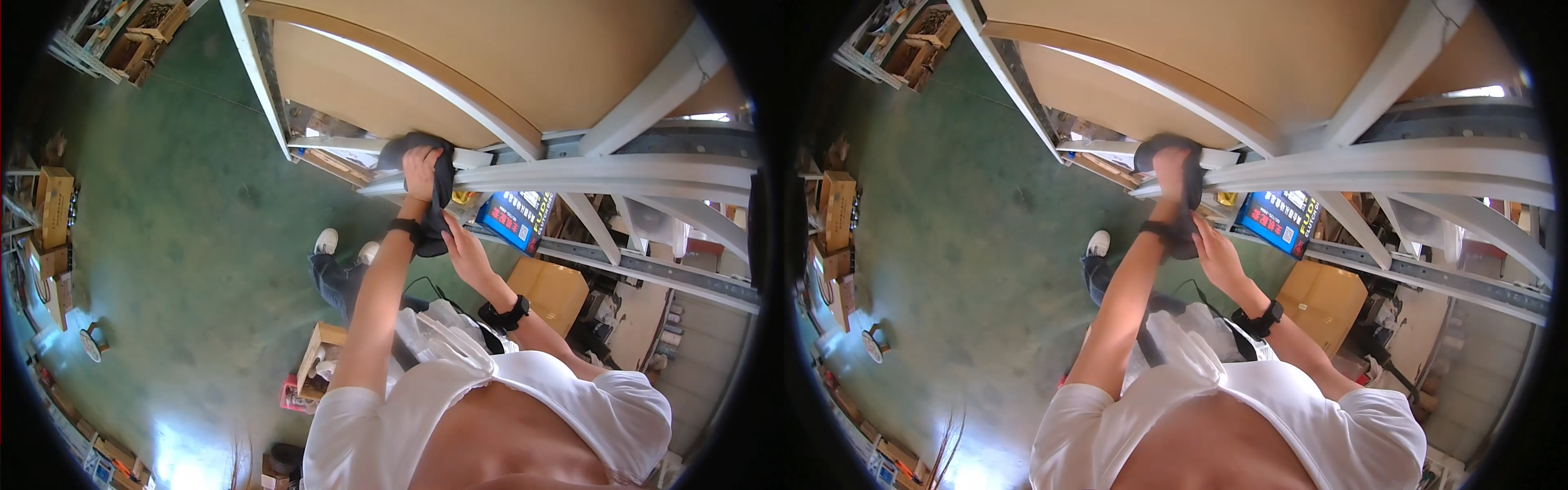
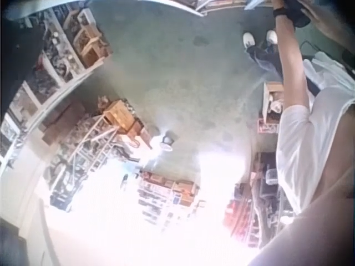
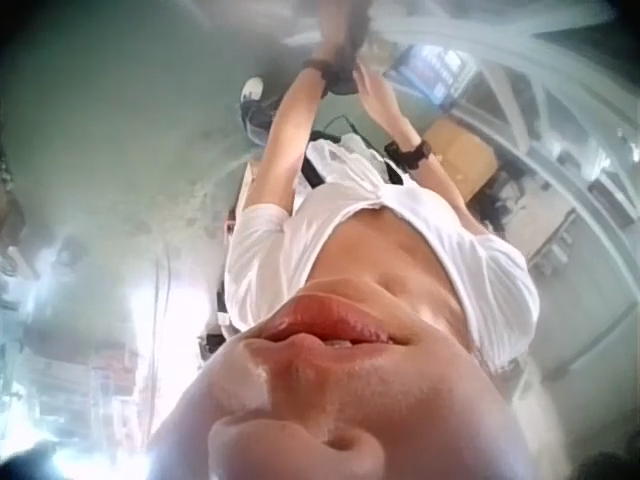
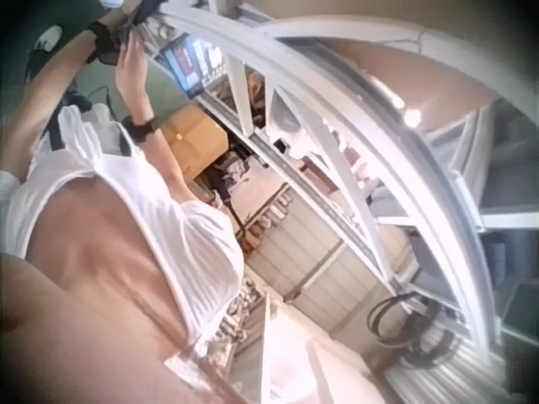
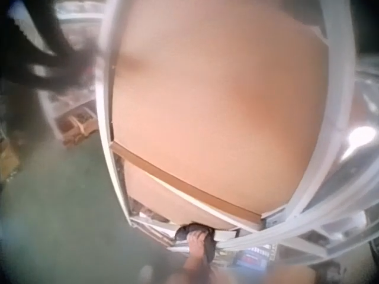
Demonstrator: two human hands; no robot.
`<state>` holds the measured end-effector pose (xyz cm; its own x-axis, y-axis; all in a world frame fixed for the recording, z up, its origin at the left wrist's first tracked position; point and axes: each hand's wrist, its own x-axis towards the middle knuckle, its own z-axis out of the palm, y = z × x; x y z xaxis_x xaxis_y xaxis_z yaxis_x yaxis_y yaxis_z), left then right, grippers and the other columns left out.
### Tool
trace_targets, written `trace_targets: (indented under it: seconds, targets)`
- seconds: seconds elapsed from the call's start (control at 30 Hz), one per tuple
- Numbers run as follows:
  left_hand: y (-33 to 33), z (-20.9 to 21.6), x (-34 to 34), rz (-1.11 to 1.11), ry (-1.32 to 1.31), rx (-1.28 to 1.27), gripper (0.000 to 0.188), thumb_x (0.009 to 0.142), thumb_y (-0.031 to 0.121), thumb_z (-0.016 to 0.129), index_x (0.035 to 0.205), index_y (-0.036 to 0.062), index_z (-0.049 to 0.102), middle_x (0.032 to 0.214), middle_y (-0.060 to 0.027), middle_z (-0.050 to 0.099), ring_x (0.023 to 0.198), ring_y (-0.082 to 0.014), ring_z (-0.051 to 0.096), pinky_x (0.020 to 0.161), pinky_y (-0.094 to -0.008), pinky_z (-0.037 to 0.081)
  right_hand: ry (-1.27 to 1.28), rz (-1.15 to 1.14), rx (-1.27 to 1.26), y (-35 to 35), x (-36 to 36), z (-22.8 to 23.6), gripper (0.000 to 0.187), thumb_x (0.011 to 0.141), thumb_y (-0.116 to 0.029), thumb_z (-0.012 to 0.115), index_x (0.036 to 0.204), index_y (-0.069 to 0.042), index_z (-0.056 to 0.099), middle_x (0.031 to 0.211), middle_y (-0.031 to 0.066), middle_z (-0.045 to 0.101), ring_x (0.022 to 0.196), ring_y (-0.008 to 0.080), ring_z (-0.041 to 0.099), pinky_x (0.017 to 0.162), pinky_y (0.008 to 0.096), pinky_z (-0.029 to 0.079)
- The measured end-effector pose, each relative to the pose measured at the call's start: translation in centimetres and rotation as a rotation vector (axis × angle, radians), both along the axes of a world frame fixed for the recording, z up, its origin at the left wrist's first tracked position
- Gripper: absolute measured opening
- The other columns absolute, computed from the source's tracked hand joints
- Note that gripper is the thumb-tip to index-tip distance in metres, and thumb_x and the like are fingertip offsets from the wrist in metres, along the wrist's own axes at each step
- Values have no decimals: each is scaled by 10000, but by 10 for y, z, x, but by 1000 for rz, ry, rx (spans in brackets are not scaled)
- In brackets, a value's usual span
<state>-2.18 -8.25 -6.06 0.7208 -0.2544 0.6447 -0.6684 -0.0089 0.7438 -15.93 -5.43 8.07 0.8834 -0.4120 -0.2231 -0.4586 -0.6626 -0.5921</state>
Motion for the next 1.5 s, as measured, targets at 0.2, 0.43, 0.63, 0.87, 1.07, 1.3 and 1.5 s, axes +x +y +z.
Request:
trace_targets:
  seconds: [0.2, 0.43, 0.63, 0.87, 1.07, 1.3, 1.5]
  targets:
    - [-2, 9, -2, -2, 72, 27, 230, 681, 130, 538, 906, 117, 584, 921, -66, 524, 879, -274, 491, 786, -385, 376, 25, -34, 0, 1, 5, -17, 376, 880, -83, 402, 1248, -38, 338, 1023, 258, 520, 944, 430, 479, 780, 413, 392]
    - [13, -23, 15, 102, 98, 19, 298, 684, 110, 559, 981, 105, 536, 975, -76, 488, 939, -275, 473, 835, -408, 359, -25, -79, -45, 19, 24, -50, 360, 871, -66, 392, 1228, -39, 362, 1054, 238, 522, 953, 399, 490, 793, 421, 401]
    - [15, -45, 24, 110, 143, -19, 289, 693, 84, 542, 981, 96, 529, 984, -93, 479, 969, -299, 465, 882, -417, 352, -67, -67, -126, 22, 33, -75, 350, 868, -56, 393, 1217, -37, 397, 1104, 223, 511, 1011, 386, 480, 833, 399, 402]
    - [51, -107, 56, 273, 183, 91, 316, 665, 72, 560, 979, 31, 543, 987, -153, 528, 978, -325, 479, 871, -406, 379, -23, -122, -65, 51, 62, -119, 363, 870, -77, 398, 1232, -52, 407, 1098, 218, 515, 993, 376, 500, 822, 398, 419]
    - [82, -134, 86, 249, 222, 257, 386, 720, -4, 460, 1104, 25, 492, 1104, -160, 482, 1043, -343, 450, 894, -378, 373, 137, -59, 93, 57, 106, -143, 385, 870, -100, 413, 1251, -53, 379, 1154, 249, 463, 1066, 395, 440, 871, 408, 379]
    - [94, -187, 112, 300, 377, 259, 372, 735, -11, 438, 1101, 30, 494, 1118, -167, 456, 1058, -335, 429, 883, -382, 368, 125, 76, -63, 58, 131, -188, 408, 855, -130, 429, 1259, -163, 387, 837, 187, 578, 727, 366, 554, 611, 456, 439]
    - [113, -229, 139, 291, 538, 254, 417, 740, 27, 440, 1155, -9, 438, 1168, -202, 454, 1113, -371, 400, 960, -386, 310, 122, 137, 81, 63, 169, -210, 436, 847, -80, 422, 1276, -93, 347, 880, 248, 556, 784, 402, 534, 653, 439, 417]
